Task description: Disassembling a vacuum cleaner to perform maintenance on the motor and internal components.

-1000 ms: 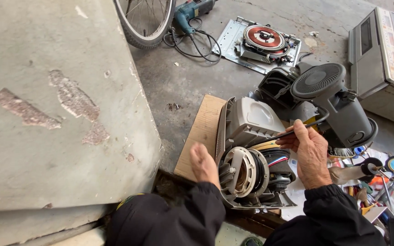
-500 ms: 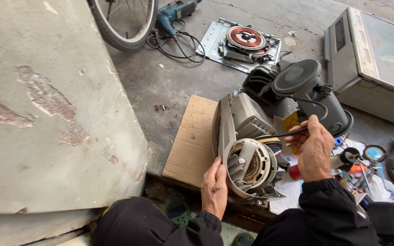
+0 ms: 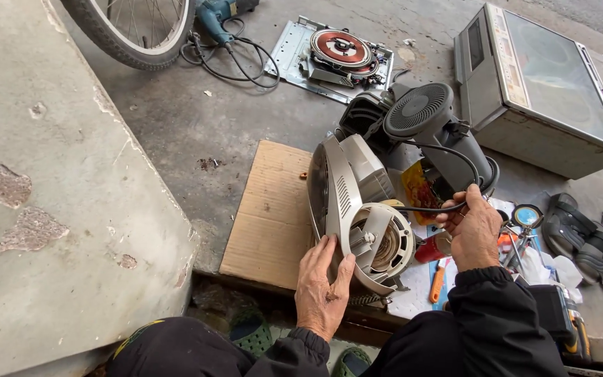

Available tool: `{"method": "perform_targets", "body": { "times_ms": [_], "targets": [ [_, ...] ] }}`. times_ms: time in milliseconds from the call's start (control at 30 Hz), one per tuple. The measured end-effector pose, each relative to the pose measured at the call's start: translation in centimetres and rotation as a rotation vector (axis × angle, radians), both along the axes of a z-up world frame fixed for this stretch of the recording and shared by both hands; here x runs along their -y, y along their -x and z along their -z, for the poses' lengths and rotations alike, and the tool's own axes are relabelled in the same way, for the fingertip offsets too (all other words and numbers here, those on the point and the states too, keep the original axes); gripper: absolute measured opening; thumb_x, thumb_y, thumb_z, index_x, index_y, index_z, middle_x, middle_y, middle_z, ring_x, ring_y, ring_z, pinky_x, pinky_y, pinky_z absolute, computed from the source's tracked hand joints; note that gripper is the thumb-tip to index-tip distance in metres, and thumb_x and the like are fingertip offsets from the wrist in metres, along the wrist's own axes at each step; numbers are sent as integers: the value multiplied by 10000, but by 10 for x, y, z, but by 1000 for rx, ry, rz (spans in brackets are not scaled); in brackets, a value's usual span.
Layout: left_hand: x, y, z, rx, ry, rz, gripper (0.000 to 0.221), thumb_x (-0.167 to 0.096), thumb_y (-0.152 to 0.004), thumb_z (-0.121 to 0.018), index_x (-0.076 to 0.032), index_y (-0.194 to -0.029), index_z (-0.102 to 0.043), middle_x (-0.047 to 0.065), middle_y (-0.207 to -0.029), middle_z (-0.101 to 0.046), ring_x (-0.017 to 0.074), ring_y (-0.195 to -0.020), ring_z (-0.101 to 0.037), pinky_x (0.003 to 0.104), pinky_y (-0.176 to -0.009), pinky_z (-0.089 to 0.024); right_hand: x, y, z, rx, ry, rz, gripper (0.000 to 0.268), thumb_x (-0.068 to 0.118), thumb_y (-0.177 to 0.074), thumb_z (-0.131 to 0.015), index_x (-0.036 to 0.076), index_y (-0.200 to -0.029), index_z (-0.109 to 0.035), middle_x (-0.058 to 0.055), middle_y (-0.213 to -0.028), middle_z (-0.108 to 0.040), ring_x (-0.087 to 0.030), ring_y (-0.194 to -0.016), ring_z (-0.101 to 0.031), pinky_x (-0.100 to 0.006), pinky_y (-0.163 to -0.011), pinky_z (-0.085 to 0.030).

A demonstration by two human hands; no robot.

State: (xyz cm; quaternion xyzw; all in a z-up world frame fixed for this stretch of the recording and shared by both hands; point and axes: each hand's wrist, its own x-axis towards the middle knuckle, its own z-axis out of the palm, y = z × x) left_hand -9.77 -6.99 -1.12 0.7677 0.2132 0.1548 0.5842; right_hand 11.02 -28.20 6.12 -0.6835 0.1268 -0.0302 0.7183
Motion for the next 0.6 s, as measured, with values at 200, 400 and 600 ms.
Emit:
{"method": "perform_targets", "body": {
  "times_ms": [200,400,600],
  "targets": [
    [-36,-56,-59,369,-210,-12,399,-371,-1149,-565,-82,-1336,-767,150,-1288,-749,347,-1341,-669,485,-1167,-491,21,-25,30,23,37,35,391,451,-1226,-575,139,-1016,-685,-119,-795,-753,-215,-536,-745,-283,-450,-635],
    [-29,-201,-62,462,-794,430,323,-449,-995,-755,-289,-1274,-777,-34,-1255,-772,222,-1372,-655,472,-1169,-515,15,-14,15,33,123,15,408,446,-1217,-547,116,-1023,-688,-138,-797,-759,-161,-459,-657,-211,-309,-433],
    [-2,-256,-16,328,-1025,889,187,-659,-959,-679,-532,-957,-816,-145,-1076,-834,185,-1323,-704,523,-1368,-325,11,-8,-6,3,134,-21,388,392,-1199,-583,73,-1026,-721,-198,-824,-777,-178,-472,-674,-208,-320,-436]
  ]
}}
